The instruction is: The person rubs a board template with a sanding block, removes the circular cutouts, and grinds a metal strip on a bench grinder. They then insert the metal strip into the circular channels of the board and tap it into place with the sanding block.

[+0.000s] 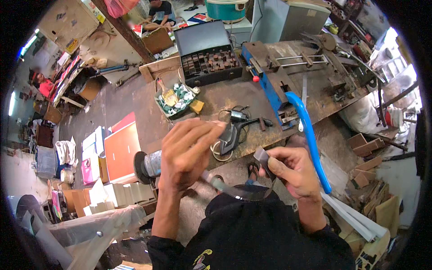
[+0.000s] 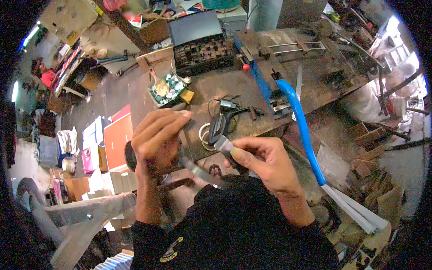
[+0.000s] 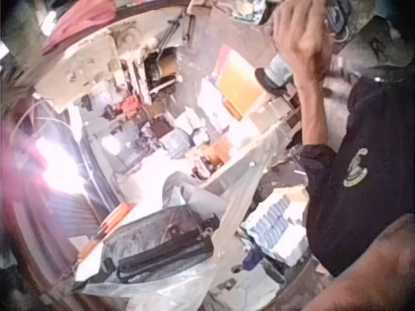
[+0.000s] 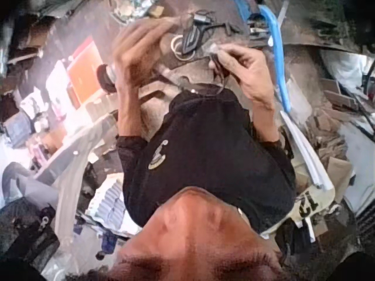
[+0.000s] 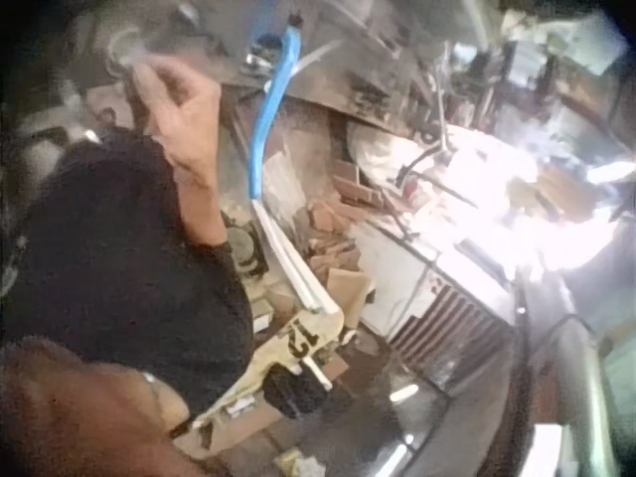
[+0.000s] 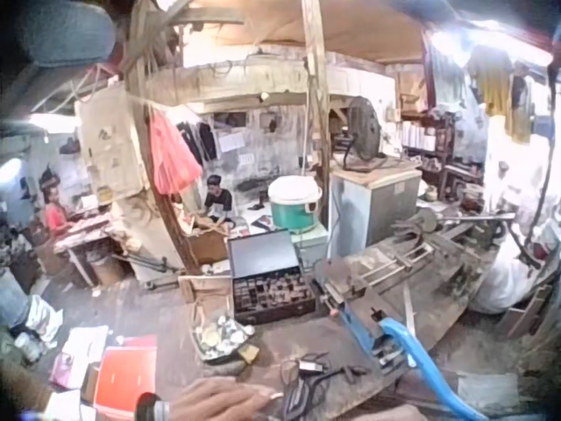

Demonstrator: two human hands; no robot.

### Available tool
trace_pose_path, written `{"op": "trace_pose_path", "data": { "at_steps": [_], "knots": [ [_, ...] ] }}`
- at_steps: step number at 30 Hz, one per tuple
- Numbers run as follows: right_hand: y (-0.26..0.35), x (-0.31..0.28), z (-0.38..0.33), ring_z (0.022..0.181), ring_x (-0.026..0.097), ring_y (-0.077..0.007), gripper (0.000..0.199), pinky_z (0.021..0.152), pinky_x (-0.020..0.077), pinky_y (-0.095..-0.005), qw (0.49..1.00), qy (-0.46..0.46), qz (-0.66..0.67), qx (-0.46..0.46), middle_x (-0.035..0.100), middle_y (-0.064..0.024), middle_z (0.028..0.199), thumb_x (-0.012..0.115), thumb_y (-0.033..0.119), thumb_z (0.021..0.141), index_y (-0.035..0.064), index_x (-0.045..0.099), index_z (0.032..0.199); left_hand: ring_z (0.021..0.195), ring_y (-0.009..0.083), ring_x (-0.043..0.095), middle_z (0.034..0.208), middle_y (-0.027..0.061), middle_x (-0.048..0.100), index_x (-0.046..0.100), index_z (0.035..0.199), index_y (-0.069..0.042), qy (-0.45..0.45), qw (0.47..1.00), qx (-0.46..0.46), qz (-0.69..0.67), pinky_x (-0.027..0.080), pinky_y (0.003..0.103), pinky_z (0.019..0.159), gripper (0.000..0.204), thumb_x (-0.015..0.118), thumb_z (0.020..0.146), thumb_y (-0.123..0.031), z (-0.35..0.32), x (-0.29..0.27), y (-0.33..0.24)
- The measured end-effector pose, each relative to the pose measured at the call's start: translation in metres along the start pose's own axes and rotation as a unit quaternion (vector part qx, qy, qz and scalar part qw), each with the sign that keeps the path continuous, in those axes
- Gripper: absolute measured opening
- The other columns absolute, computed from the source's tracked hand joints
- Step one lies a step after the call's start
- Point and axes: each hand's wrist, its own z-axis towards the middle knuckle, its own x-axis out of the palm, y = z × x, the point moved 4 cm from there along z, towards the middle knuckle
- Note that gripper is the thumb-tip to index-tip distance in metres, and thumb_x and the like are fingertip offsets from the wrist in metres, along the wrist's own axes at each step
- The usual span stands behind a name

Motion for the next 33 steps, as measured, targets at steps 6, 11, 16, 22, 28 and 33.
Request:
{"op": "trace_pose_path", "data": {
  "at_steps": [6,11,16,22,28,33],
  "knots": [
    [-0.006,0.006,0.015,0.086,0.064,-0.0097,0.027,0.078,0.0519,-0.0248,0.997,0.049,0.054,0.025,0.07,-0.0065,0.096,0.065,0.015,0.095,-0.0053,0.067,0.112,0.085,0.0257,0.068,0.096,0.011,0.07,0.069,0.102,0.0,0.013,0.997,-0.069,0.038,0.055,0.033,0.069,0.041,0.066,0.062,0.008,-0.013,-0.009,0.001],
    [-0.016,0.004,0.029,0.086,0.064,-0.0085,0.033,0.078,0.0514,-0.0233,0.989,0.056,0.126,0.056,0.069,-0.0064,0.102,0.066,0.016,0.094,-0.0041,0.063,0.121,0.083,0.0264,0.067,0.094,0.0119,0.07,0.069,0.102,0.001,0.038,0.992,-0.106,0.065,0.054,0.034,0.067,0.041,0.065,0.062,0.008,-0.017,-0.013,0.002],
    [-0.017,0.001,0.043,0.076,0.053,-0.0091,0.047,0.066,0.0429,-0.0231,0.978,0.06,0.181,0.081,0.058,-0.0026,0.085,0.061,0.015,0.096,-0.0058,0.047,0.137,0.083,0.0268,0.066,0.092,0.012,0.069,0.068,0.102,0.002,0.032,0.99,-0.126,0.048,0.054,0.035,0.066,0.039,0.064,0.064,0.009,-0.02,-0.013,0.007],
    [-0.024,-0.002,0.051,0.077,0.049,-0.0084,0.052,0.067,0.0399,-0.0236,0.972,0.055,0.205,0.098,0.056,-0.0019,0.083,0.061,0.015,0.096,-0.0039,0.042,0.14,0.083,0.0273,0.065,0.091,0.0121,0.068,0.067,0.102,0.002,0.072,0.983,-0.16,0.062,0.053,0.037,0.065,0.037,0.064,0.066,0.007,-0.024,-0.018,0.004],
    [-0.028,0.0,0.056,0.078,0.049,-0.0091,0.048,0.068,0.0405,-0.0243,0.973,0.052,0.202,0.103,0.056,-0.002,0.082,0.06,0.014,0.096,-0.0032,0.045,0.139,0.081,0.027,0.063,0.088,0.0109,0.067,0.066,0.102,0.002,0.107,0.974,-0.192,0.056,0.051,0.038,0.064,0.035,0.064,0.067,0.004,-0.028,-0.017,0.006],
    [0.0,0.016,0.045,0.077,0.052,-0.0085,0.039,0.071,0.0448,-0.0236,0.956,0.028,-0.278,-0.085,0.06,-0.002,0.086,0.07,0.004,0.085,0.0022,0.063,0.123,0.08,0.0264,0.06,0.08,0.0087,0.061,0.064,0.1,0.0,0.153,0.964,-0.204,0.08,0.049,0.039,0.063,0.03,0.061,0.07,0.002,-0.037,-0.016,0.007]
  ]
}}
